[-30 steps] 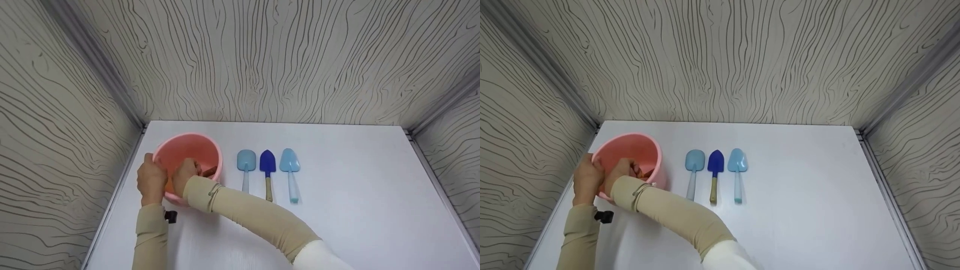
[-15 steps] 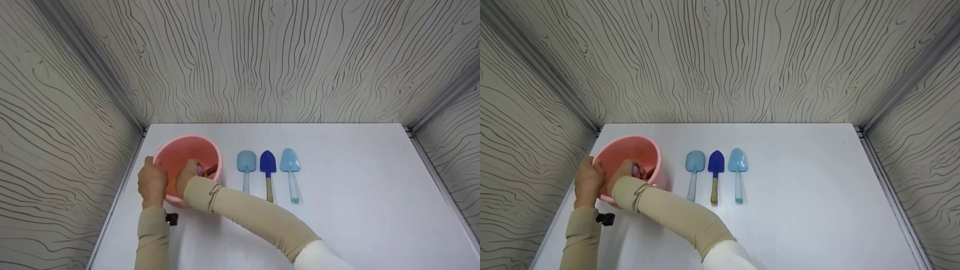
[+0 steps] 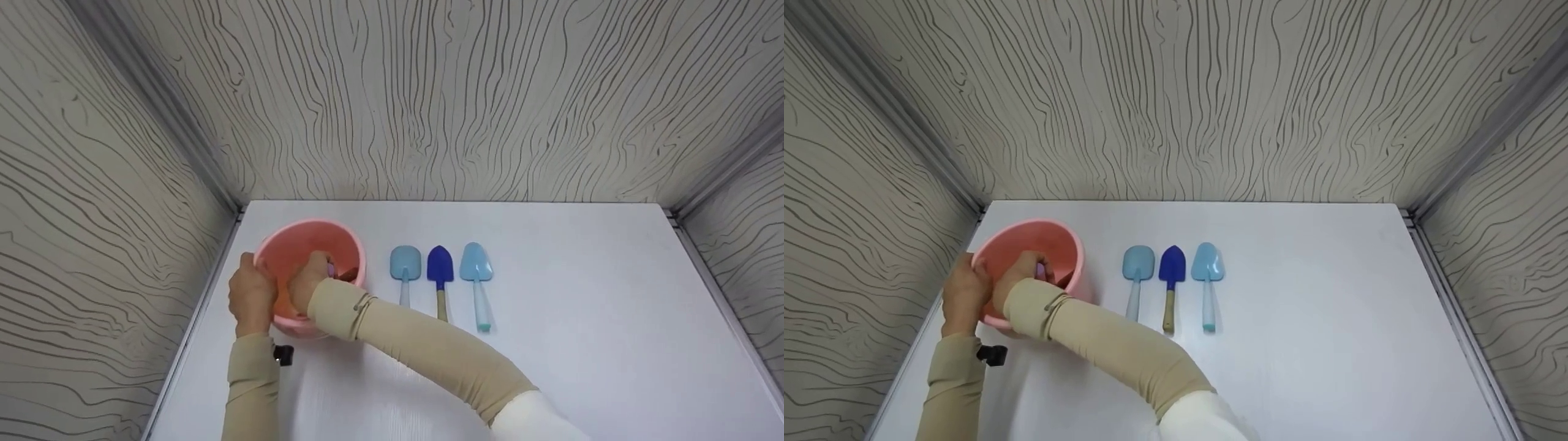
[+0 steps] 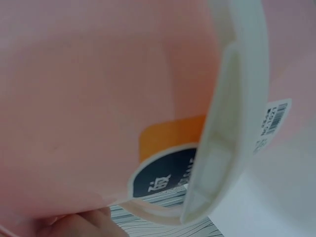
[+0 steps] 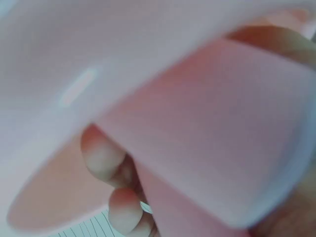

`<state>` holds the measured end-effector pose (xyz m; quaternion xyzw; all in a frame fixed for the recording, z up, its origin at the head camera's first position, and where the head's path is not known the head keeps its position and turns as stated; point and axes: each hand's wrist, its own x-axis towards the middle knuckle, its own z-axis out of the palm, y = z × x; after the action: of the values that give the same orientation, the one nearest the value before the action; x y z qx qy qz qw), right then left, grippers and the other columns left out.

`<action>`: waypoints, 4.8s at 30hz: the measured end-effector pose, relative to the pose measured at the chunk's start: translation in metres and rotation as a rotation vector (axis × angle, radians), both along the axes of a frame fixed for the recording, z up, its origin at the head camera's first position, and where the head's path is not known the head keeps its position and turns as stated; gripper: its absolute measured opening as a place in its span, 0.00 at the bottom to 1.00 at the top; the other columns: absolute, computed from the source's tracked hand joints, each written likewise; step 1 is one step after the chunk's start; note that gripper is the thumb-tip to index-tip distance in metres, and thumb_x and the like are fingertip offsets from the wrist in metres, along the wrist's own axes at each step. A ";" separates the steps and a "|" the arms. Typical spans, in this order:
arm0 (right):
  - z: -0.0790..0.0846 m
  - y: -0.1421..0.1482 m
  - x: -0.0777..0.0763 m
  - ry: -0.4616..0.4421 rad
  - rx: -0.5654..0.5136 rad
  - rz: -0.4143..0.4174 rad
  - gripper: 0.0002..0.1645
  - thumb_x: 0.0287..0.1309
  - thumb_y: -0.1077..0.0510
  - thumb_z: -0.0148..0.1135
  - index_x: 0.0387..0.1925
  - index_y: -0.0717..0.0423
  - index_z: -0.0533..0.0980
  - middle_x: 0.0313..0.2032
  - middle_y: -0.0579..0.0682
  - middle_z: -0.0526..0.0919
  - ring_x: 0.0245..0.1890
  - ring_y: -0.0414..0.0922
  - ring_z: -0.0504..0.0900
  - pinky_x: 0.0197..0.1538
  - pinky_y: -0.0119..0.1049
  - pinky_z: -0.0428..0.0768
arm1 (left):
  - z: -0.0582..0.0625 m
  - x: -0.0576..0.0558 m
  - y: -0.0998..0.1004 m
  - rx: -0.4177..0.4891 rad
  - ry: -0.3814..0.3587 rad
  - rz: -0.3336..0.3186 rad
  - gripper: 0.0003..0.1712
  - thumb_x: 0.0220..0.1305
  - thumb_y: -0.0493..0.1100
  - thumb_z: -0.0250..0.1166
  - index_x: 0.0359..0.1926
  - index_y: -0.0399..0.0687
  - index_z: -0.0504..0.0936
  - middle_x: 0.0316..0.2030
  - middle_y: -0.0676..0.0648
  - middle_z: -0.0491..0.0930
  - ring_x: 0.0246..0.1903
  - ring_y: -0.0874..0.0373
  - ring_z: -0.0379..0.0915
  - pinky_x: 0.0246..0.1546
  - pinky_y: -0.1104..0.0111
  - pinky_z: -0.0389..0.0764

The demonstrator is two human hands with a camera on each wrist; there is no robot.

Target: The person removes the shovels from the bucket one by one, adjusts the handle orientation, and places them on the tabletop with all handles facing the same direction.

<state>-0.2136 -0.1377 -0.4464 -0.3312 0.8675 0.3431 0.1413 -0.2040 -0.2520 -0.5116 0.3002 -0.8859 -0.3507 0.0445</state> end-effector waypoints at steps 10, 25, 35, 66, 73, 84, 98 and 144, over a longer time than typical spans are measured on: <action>0.020 0.013 -0.006 -0.018 -0.073 0.010 0.21 0.72 0.34 0.59 0.53 0.39 0.83 0.44 0.40 0.85 0.39 0.42 0.81 0.53 0.36 0.83 | 0.003 -0.001 0.001 0.023 -0.001 0.011 0.21 0.87 0.49 0.45 0.67 0.42 0.69 0.52 0.33 0.82 0.38 0.42 0.81 0.33 0.53 0.85; 0.027 0.050 -0.017 -0.011 -0.317 0.023 0.16 0.66 0.41 0.71 0.48 0.43 0.87 0.35 0.40 0.88 0.33 0.44 0.81 0.44 0.34 0.80 | -0.001 -0.001 0.005 0.044 -0.026 0.000 0.21 0.87 0.47 0.46 0.70 0.42 0.67 0.57 0.32 0.81 0.41 0.39 0.81 0.44 0.46 0.88; 0.025 0.062 -0.029 -0.001 -0.446 -0.077 0.10 0.70 0.46 0.68 0.44 0.45 0.87 0.31 0.43 0.85 0.31 0.45 0.83 0.39 0.36 0.85 | -0.002 0.001 -0.001 -0.006 -0.008 -0.012 0.21 0.86 0.49 0.44 0.67 0.42 0.68 0.56 0.30 0.81 0.47 0.32 0.81 0.46 0.39 0.83; -0.011 0.202 -0.064 -0.086 -1.131 -0.315 0.14 0.82 0.50 0.56 0.51 0.57 0.78 0.37 0.54 0.87 0.30 0.48 0.81 0.37 0.52 0.86 | -0.005 0.007 0.000 -0.019 0.018 -0.061 0.21 0.87 0.50 0.44 0.66 0.41 0.67 0.53 0.28 0.80 0.42 0.33 0.80 0.38 0.44 0.82; -0.040 0.245 -0.067 -0.017 -1.204 -0.367 0.13 0.81 0.53 0.56 0.48 0.59 0.78 0.35 0.54 0.88 0.26 0.47 0.80 0.32 0.52 0.85 | -0.005 0.011 -0.005 0.009 0.024 -0.099 0.22 0.85 0.49 0.44 0.64 0.36 0.67 0.50 0.28 0.80 0.39 0.36 0.79 0.31 0.53 0.76; -0.067 0.296 -0.063 0.015 -1.306 -0.483 0.12 0.80 0.58 0.57 0.49 0.65 0.77 0.36 0.57 0.84 0.29 0.48 0.79 0.32 0.46 0.81 | 0.003 0.007 -0.020 0.107 0.041 -0.186 0.32 0.85 0.57 0.42 0.69 0.32 0.67 0.60 0.26 0.77 0.53 0.32 0.78 0.54 0.41 0.80; -0.097 0.343 -0.057 0.015 -1.415 -0.576 0.14 0.79 0.61 0.58 0.52 0.71 0.75 0.39 0.63 0.84 0.33 0.50 0.81 0.36 0.44 0.84 | -0.003 0.006 -0.025 0.212 0.152 -0.148 0.37 0.84 0.64 0.40 0.64 0.34 0.71 0.56 0.29 0.77 0.47 0.42 0.78 0.43 0.61 0.82; -0.175 0.410 -0.033 0.132 -1.440 -0.930 0.21 0.79 0.55 0.53 0.58 0.69 0.75 0.40 0.62 0.83 0.36 0.52 0.79 0.37 0.42 0.76 | -0.009 0.003 -0.024 0.569 0.170 0.049 0.34 0.78 0.70 0.53 0.38 0.42 0.76 0.37 0.45 0.80 0.34 0.51 0.80 0.35 0.64 0.88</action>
<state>-0.2467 0.2727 -0.6211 0.0696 0.9279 -0.3652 -0.0278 -0.2013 -0.2757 -0.5207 0.2913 -0.7376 -0.6078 0.0409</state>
